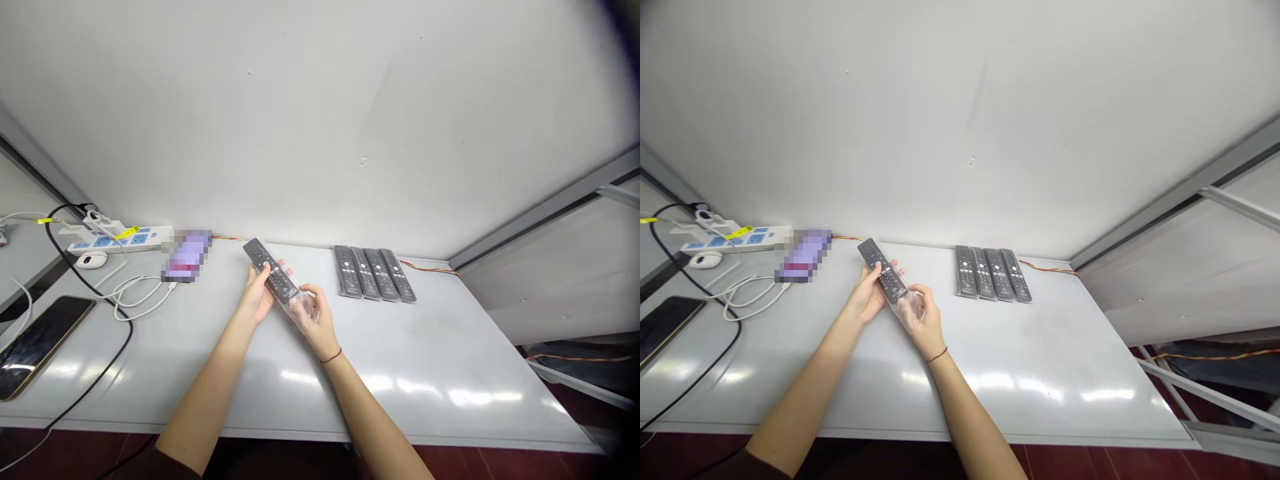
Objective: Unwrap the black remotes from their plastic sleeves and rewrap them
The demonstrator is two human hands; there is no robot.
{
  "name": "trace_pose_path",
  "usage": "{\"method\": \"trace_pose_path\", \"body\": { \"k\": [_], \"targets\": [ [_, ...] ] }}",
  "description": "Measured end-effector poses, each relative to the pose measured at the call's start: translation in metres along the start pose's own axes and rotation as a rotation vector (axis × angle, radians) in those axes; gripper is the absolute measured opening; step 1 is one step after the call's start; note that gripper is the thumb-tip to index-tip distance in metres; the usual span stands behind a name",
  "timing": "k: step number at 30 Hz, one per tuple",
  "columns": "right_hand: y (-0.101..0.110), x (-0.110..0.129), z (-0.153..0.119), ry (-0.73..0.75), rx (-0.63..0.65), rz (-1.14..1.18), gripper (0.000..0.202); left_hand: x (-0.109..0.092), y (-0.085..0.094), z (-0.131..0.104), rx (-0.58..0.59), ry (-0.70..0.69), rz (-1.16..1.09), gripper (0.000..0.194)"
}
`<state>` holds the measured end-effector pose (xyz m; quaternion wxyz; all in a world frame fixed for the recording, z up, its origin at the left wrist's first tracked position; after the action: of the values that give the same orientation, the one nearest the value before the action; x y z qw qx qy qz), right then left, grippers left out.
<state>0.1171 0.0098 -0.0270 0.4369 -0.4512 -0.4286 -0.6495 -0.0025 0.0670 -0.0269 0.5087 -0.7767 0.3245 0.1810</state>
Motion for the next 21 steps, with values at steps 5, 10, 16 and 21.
{"method": "trace_pose_path", "body": {
  "k": [5, 10, 16, 21],
  "targets": [
    [-0.004, 0.001, 0.001, -0.032, 0.034, 0.072, 0.055, 0.005, -0.004, -0.003, 0.012, 0.017, -0.01, 0.038],
    [-0.001, 0.003, 0.001, -0.015, -0.014, -0.016, 0.047, 0.008, -0.003, -0.003, 0.014, 0.041, -0.005, 0.041],
    [0.002, -0.003, 0.001, -0.038, -0.036, 0.013, 0.049, 0.006, -0.002, -0.002, 0.0, 0.044, 0.031, 0.031],
    [-0.001, -0.005, 0.0, -0.09, 0.013, 0.055, 0.048, -0.003, 0.002, -0.001, -0.029, 0.018, 0.079, 0.026]
  ]
}}
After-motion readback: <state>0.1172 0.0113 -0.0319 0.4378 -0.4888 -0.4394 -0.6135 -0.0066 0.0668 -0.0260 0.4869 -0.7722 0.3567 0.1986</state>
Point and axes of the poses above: each hand's wrist, its own z-axis towards the middle knuckle, its own y-axis out of the back of the hand, x = y × z, the point moved 7 cm from there along z, towards the middle knuckle, and after that the axes turned 9 degrees about -x, right-handed, at the moved point
